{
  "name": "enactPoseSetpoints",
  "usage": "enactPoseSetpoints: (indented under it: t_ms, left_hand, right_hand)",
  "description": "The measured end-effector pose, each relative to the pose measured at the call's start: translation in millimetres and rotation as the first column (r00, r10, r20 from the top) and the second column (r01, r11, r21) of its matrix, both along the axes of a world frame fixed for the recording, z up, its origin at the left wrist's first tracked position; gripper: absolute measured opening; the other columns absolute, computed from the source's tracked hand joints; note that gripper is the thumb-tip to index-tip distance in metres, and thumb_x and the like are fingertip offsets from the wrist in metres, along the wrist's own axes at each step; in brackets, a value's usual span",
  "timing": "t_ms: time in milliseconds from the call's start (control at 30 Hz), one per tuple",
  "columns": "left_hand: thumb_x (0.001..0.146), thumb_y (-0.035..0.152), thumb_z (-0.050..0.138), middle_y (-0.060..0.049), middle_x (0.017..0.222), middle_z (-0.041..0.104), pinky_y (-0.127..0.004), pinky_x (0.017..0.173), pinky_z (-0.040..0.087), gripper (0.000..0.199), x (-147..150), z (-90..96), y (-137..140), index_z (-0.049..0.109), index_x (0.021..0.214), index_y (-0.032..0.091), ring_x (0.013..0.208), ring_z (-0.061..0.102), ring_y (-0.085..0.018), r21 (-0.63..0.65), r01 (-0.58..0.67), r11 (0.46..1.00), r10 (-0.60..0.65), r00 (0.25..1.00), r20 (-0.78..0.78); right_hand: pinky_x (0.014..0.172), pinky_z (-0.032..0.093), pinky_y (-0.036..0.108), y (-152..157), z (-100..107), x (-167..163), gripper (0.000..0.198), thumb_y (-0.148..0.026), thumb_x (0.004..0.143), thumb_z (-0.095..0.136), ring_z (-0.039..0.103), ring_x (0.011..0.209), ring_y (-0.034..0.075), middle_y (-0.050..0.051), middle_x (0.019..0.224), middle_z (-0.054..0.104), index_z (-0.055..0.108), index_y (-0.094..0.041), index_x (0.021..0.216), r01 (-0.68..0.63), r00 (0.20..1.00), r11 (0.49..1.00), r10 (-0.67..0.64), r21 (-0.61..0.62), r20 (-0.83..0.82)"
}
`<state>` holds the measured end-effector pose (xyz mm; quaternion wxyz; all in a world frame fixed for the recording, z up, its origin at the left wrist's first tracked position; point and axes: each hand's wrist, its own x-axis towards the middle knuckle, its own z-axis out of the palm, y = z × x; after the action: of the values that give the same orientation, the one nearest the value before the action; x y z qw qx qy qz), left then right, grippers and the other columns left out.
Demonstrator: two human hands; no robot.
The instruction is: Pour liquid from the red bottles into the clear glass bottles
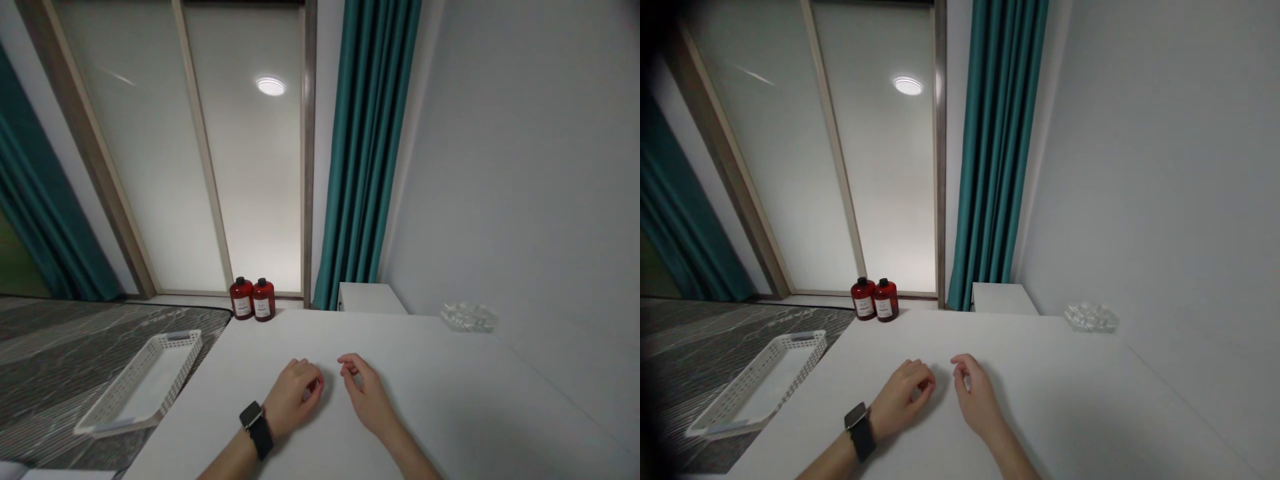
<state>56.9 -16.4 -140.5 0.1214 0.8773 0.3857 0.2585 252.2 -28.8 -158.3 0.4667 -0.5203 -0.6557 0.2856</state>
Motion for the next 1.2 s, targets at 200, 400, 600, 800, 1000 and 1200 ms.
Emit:
enactPoseSetpoints:
  t_ms: [200,400,600,800,1000,1200]
  left_hand:
    - [0.081,0.007,0.050,-0.002,0.083,0.066,-0.031,0.078,0.041,0.015,27.3,8.1,-9.5,0.058,0.083,0.020,0.082,0.059,-0.019,-0.078,0.130,0.988,-0.132,0.991,-0.020]
    - [0.083,0.010,0.052,-0.002,0.089,0.068,-0.034,0.083,0.043,0.016,74.6,30.0,1.0,0.058,0.090,0.023,0.086,0.060,-0.021,-0.083,0.288,0.954,-0.295,0.951,-0.088]
    - [0.081,0.013,0.055,-0.004,0.100,0.066,-0.037,0.086,0.047,0.031,159.6,23.4,59.1,0.056,0.111,0.023,0.094,0.062,-0.023,-0.077,0.341,0.937,-0.347,0.934,-0.084]
    - [0.078,0.019,0.065,-0.009,0.110,0.063,-0.041,0.095,0.048,0.045,275.6,15.0,131.9,0.053,0.121,0.017,0.103,0.062,-0.025,-0.111,0.295,0.949,-0.298,0.955,-0.011]
    - [0.081,0.037,0.070,-0.016,0.126,0.055,-0.040,0.092,0.052,0.063,373.6,-0.3,185.2,0.043,0.134,0.015,0.107,0.063,-0.027,-0.163,0.166,0.973,-0.159,0.986,0.059]
    - [0.075,0.044,0.076,-0.021,0.135,0.051,-0.045,0.104,0.043,0.080,424.7,-18.0,201.9,0.040,0.138,0.011,0.126,0.052,-0.035,-0.183,0.169,0.968,-0.157,0.984,0.078]
  right_hand:
    - [0.086,0.050,0.033,-6.2,20.7,32.4,0.020,-0.028,0.091,0.047,0.065,0.091,0.021,0.006,0.094,0.068,0.063,-0.020,0.101,-0.051,0.999,0.999,0.051,-0.003,0.005]
    - [0.088,0.052,0.034,3.2,11.8,126.9,0.023,-0.013,0.083,0.046,0.064,0.096,0.020,0.005,0.096,0.068,0.063,-0.022,0.096,0.160,0.953,0.962,-0.209,0.223,0.218]
    - [0.099,0.046,0.047,30.9,-13.1,251.6,0.034,-0.008,0.077,0.044,0.059,0.105,0.025,0.008,0.104,0.063,0.061,-0.020,0.105,0.432,0.833,0.858,-0.498,0.277,0.241]
    - [0.105,0.041,0.048,41.8,-21.3,331.6,0.043,-0.006,0.076,0.043,0.052,0.114,0.026,0.012,0.113,0.059,0.057,-0.017,0.115,0.539,0.714,0.771,-0.632,0.340,0.300]
    - [0.108,0.038,0.047,74.3,-17.9,380.0,0.051,-0.004,0.078,0.042,0.045,0.126,0.026,0.015,0.130,0.053,0.056,-0.014,0.125,0.545,0.641,0.739,-0.672,0.396,0.372]
    - [0.107,0.038,0.046,111.3,-22.5,399.0,0.058,-0.002,0.079,0.043,0.046,0.128,0.027,0.013,0.137,0.054,0.058,-0.020,0.132,0.550,0.598,0.745,-0.667,0.378,0.444]
